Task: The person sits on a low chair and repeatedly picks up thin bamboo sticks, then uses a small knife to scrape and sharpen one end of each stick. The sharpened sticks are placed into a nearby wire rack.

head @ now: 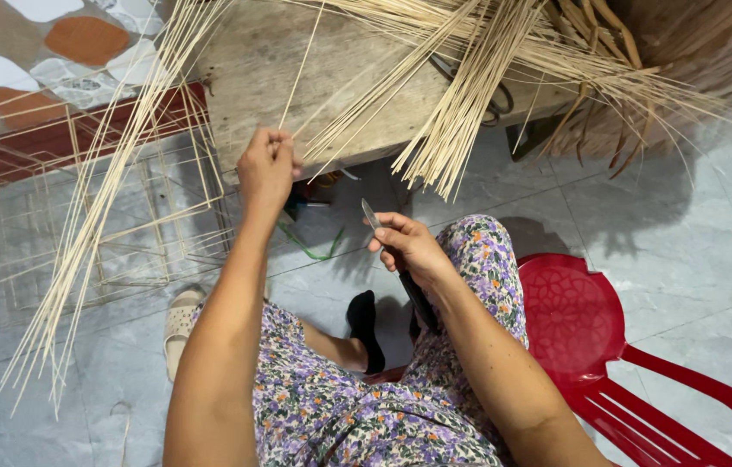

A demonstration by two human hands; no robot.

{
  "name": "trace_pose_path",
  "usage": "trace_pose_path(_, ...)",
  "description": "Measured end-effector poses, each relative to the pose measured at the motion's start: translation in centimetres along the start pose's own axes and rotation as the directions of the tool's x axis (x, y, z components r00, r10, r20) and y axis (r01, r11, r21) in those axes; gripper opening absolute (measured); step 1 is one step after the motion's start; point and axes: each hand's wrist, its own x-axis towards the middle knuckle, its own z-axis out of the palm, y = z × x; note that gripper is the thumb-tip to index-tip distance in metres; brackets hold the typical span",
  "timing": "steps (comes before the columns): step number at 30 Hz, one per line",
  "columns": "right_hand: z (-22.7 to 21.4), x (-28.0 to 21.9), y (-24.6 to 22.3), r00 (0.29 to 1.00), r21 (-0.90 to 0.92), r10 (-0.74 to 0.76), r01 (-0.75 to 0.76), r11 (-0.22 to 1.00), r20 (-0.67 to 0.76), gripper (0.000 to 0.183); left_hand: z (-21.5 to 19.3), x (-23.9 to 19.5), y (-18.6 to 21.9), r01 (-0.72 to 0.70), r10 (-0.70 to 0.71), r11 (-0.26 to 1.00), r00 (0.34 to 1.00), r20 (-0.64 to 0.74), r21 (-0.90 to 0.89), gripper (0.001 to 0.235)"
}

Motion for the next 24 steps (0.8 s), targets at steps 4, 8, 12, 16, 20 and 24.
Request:
trace_pose_path(4, 0.9, -1.3, -0.6, 0.998, 0.005, -0.049, 0.049, 0.999, 0.044, 0.034, -2.7, -5.4, -0.9, 0.039, -0.016, 0.962, 0.996, 0.087, -0.271, 0.015)
trace_pose_path(8, 2.3, -2.7, -1.5, 0.988, -0.004, -0.086, 0.087, 0.996, 0.125, 0.049, -6.0, -12.7, -1.6, 0.115, -0.077, 0.947, 0.988, 0.136, -0.299, 0.017)
trace_pose_path(12, 3.9, -3.2, -1.9, 0.972, -0.012, -0.091, 0.096, 0.995, 0.215, 0.062, -8.7, -19.9, -2.1, 0.169, -0.135, 0.930, 0.983, 0.125, -0.326, 0.018)
trace_pose_path(16, 5.4, -2.8, -2.5, 0.967, 0.005, -0.060, 0.061, 0.998, 0.247, 0.062, -11.7, -25.7, -3.6, 0.207, -0.168, 0.926, 0.975, 0.147, -0.314, 0.017)
trace_pose_path(20, 6.1, -2.8, -3.5, 0.952, 0.030, -0.139, 0.136, 0.990, 0.273, 0.047, -14.7, -29.1, -6.6, 0.312, -0.276, 0.889, 0.949, 0.153, -0.335, 0.017)
trace_pose_path(24, 5.5, -3.8, -6.3, 0.949, -0.019, -0.217, 0.227, 0.974, 0.230, 0.035, -18.6, -31.5, -9.9, 0.324, -0.317, 0.918, 0.946, 0.069, -0.227, 0.015)
